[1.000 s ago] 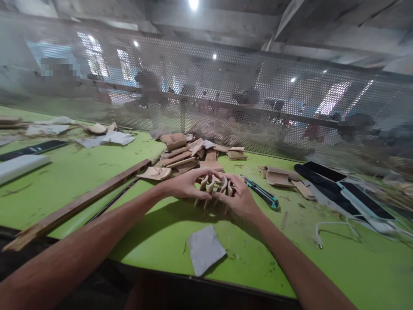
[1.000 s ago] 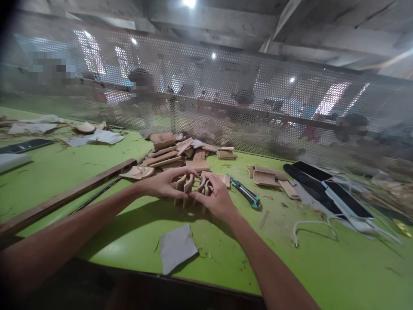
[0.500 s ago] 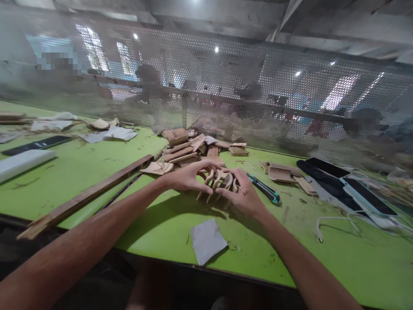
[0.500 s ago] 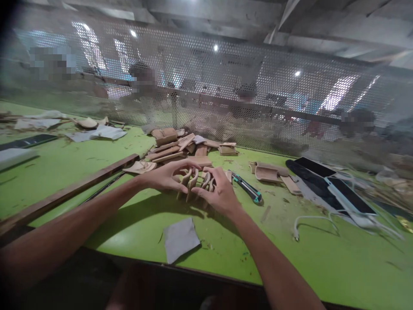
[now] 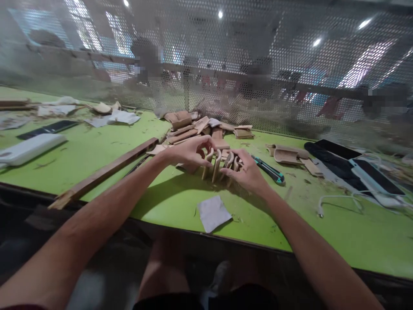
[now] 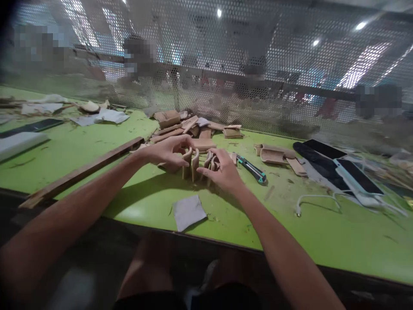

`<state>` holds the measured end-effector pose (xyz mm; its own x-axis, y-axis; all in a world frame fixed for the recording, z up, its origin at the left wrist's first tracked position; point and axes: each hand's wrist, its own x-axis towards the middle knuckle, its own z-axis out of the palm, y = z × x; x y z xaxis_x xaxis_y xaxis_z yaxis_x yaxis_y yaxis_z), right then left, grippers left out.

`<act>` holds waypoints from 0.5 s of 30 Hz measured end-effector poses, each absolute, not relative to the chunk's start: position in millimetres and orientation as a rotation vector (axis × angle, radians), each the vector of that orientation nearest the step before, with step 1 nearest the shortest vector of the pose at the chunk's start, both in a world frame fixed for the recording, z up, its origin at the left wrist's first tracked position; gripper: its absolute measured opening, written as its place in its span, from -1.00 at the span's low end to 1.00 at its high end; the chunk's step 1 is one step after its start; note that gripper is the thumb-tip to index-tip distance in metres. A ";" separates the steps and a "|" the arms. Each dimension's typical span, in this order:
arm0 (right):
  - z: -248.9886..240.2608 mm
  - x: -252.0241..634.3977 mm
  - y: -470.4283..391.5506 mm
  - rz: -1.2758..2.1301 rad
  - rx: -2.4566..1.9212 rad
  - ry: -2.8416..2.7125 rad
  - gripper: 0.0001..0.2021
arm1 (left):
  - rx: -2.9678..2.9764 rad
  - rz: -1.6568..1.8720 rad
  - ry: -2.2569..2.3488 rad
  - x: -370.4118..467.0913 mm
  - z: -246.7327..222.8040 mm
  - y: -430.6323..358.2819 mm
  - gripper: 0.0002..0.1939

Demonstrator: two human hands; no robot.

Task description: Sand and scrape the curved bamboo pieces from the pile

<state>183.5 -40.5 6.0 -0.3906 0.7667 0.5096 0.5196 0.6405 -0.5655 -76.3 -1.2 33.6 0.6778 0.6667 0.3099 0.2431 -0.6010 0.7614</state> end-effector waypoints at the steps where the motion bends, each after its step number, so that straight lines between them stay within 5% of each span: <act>1: 6.0 183.6 -40.0 0.402 -1.000 -2.091 -0.49 | 2.180 0.769 0.703 -77.2 35.1 -1.6 -0.46; 15: 13.3 182.5 -41.7 0.510 -1.030 -2.075 -0.54 | 2.238 0.724 0.723 -81.9 43.7 -1.9 -0.45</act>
